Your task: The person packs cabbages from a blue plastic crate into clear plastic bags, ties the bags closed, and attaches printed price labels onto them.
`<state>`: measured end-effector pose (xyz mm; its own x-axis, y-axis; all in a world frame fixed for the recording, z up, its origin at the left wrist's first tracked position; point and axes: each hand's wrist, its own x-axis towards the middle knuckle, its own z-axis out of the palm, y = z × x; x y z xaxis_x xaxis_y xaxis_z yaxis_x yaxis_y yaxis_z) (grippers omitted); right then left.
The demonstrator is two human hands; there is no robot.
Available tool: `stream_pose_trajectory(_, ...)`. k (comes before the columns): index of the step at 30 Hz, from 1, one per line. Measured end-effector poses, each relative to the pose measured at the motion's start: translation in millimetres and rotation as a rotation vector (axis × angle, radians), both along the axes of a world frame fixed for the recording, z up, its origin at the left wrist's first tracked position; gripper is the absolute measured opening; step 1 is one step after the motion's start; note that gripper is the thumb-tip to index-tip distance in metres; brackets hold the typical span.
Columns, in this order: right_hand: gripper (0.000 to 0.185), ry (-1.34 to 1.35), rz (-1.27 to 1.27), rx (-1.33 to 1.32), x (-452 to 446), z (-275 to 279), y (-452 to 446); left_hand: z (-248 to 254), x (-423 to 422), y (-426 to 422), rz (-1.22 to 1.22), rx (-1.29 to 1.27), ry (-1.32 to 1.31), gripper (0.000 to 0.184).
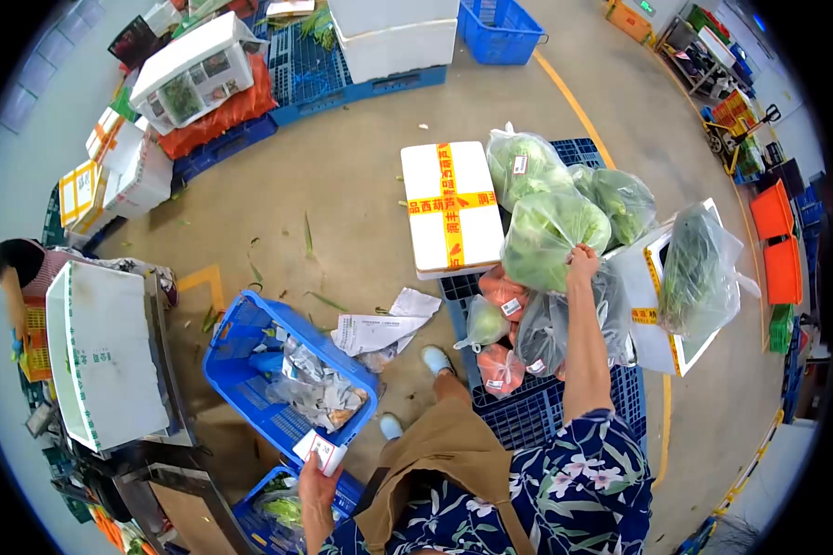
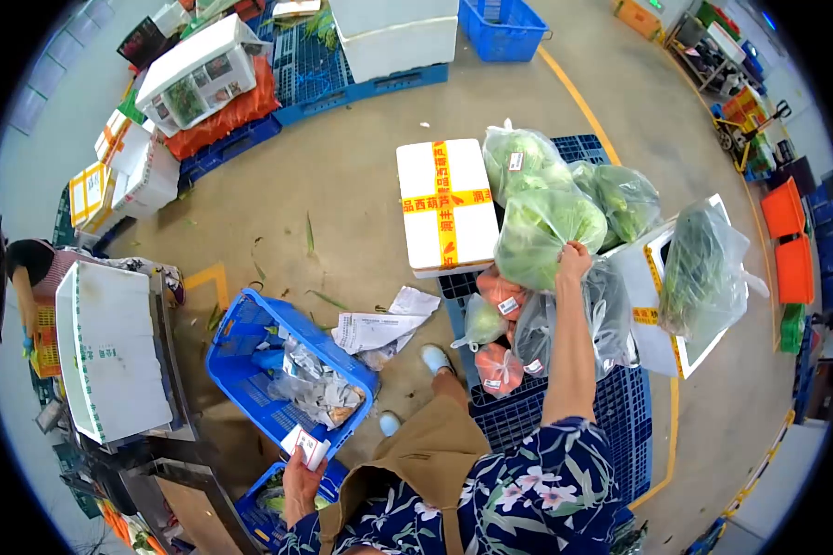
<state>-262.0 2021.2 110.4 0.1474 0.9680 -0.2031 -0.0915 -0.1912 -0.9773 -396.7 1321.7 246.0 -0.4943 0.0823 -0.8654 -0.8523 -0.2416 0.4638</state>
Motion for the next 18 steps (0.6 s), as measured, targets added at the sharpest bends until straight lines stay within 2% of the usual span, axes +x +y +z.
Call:
stream_pose_trajectory(1,0.019,-0.136,0.106,-0.022,11,-42,24,0,7,2,0.023,0.007,-0.008,0.028)
stream_pose_trajectory(4,0.035,-0.618,0.043,-0.087,62,-99,68,0,30,5,0.076,0.025,-0.004,0.03)
stream_pose_trajectory(5,0.048,-0.913,0.115,-0.202,50,-37,42,1,38,4,0.099,0.03,0.001,0.03)
stream_pose_trajectory(8,0.047,-1.384,0.423,0.158,58,-57,30,-7,58,6,0.235,0.013,-0.034,0.031)
stream_pose_trajectory(10,0.045,-1.337,0.615,0.47,29,-72,-26,-2,71,14,0.292,0.089,-0.018,0.032)
stream_pose_trajectory(11,0.042,-1.222,0.804,0.641,8,-78,-64,0,85,14,0.332,0.098,0.024,0.034)
stream_pose_trajectory(12,0.038,-1.023,1.057,0.429,-23,-54,-113,-1,90,13,0.359,0.129,0.031,0.035)
stream_pose_trajectory(13,0.033,-0.796,1.232,0.489,-49,-34,-172,3,95,12,0.382,0.093,0.042,0.034)
stream_pose_trajectory(14,0.031,-0.818,1.589,0.451,-55,-84,-201,16,102,11,0.433,0.096,0.075,0.033)
stream_pose_trajectory(15,0.033,-0.621,1.754,0.133,-76,-62,-266,11,106,1,0.411,0.091,0.092,0.033)
stream_pose_trajectory(16,0.036,-0.394,1.949,-0.056,-92,-24,-334,17,118,-9,0.431,0.114,0.12,0.033)
stream_pose_trajectory(17,0.038,-0.211,2.08,-0.17,-104,19,-394,18,121,-15,0.52,0.147,0.189,0.032)
stream_pose_trajectory(18,0.042,-0.171,2.198,-0.269,-113,55,-447,23,126,-24,0.554,0.141,0.185,0.031)
